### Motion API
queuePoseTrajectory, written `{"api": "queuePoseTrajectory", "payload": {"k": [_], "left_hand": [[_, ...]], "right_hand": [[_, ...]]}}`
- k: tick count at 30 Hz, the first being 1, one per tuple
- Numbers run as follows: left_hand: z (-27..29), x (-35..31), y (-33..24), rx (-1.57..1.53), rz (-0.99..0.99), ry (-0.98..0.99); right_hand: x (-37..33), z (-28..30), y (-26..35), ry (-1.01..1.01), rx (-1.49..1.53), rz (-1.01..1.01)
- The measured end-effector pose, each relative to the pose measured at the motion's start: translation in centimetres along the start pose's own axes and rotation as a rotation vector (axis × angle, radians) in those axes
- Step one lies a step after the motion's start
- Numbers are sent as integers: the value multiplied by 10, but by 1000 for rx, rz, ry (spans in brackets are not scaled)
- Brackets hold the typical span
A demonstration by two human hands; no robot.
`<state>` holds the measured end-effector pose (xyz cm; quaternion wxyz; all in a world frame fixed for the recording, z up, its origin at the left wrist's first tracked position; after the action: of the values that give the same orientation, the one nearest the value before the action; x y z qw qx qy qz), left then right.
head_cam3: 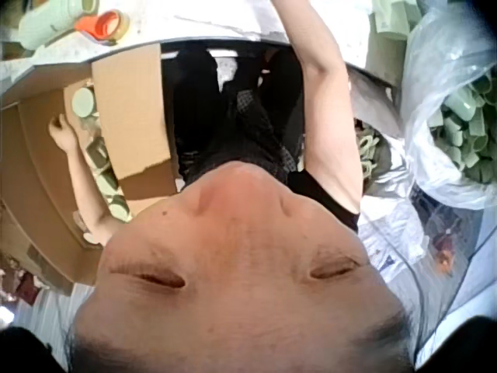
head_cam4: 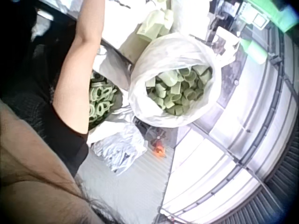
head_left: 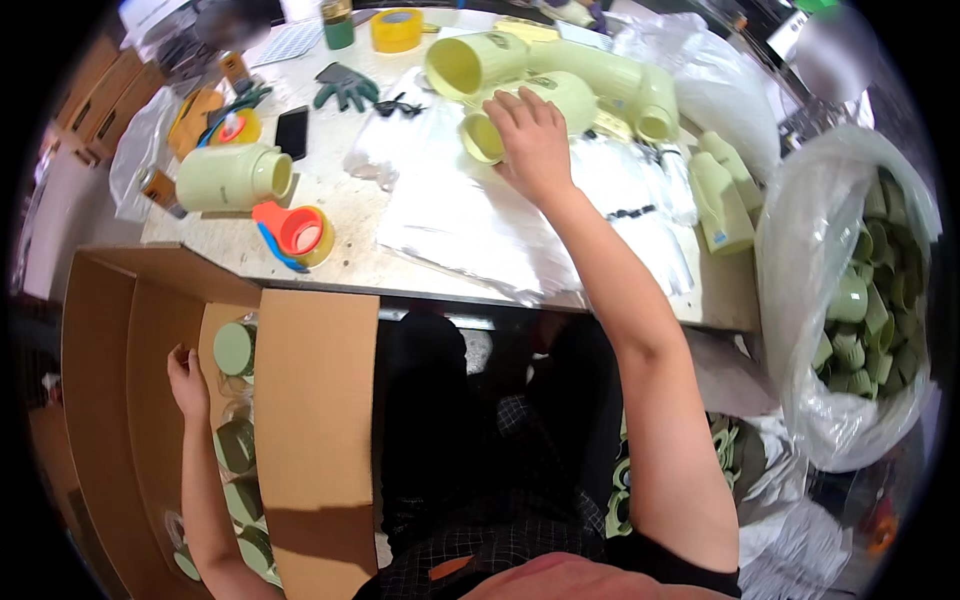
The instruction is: The person attaches green bases and caps to yellow plastic flasks, places each assembled flask into a transparent plastic bag, and then stacks the bagged flasks inside a cardboard box.
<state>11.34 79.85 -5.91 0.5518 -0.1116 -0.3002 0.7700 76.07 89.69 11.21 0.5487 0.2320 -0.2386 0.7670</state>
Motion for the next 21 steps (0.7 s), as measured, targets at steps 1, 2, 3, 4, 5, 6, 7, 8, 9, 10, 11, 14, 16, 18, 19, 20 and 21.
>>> {"api": "queuePoseTrajectory", "payload": {"k": [1, 2, 3, 4, 5, 6, 7, 8, 9, 10, 11, 14, 16, 18, 19, 20, 21], "left_hand": [[20, -24, -66, -155, -113, -13], [38, -49, -121, -324, -226, -23], [41, -70, -169, -375, -242, 125], [41, -89, -203, -420, -351, 183], [31, -110, -231, -559, -315, 256], [18, -134, -272, -672, -308, 332], [-12, -152, -278, -859, -178, 506], [-50, -172, -274, -1208, -73, 764], [-67, -202, -292, -1135, 317, 1003], [-71, -225, -304, -1022, 432, 1039], [-79, -240, -302, -994, 324, 1214], [-68, -298, -298, -1048, 585, 1249], [-71, -317, -273, -951, 437, 1464], [-70, -337, -287, -945, 300, 1547], [-67, -346, -299, -982, 329, 1490], [-64, -352, -317, -1029, 357, 1412], [-60, -356, -326, -1066, 391, 1331]], "right_hand": [[-12, 37, 1, -68, 138, -74], [-27, 72, 7, -255, 287, -94], [-54, 98, 10, -396, 409, -84], [-78, 114, 17, -403, 610, -191], [-100, 133, 35, -397, 695, -283], [-126, 154, 47, -221, 867, -371], [-154, 167, 59, -107, 898, -359], [-171, 184, 73, 6, 940, -239], [-191, 197, 81, 103, 1141, -176], [-201, 217, 77, 215, 1082, -177], [-216, 243, 70, 323, 1032, -175], [-266, 296, -45, -20, 802, -727], [-283, 355, -139, -530, 483, -1004], [-324, 390, -242, -744, 105, -1161], [-330, 392, -278, -637, -99, -1322], [-328, 390, -304, -521, -290, -1458], [-331, 384, -321, -439, -270, -1558]]}}
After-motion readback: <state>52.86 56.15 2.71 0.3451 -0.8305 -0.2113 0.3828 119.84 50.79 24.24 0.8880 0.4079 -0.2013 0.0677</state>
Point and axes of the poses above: each hand's wrist, its own x-axis towards the middle knuckle, its own z-axis out of the back of the hand, y = z × x, the point moved 6 cm from there along x, towards the middle knuckle, and after that the axes turned 1 degree about -z, right-handed, at the moved point
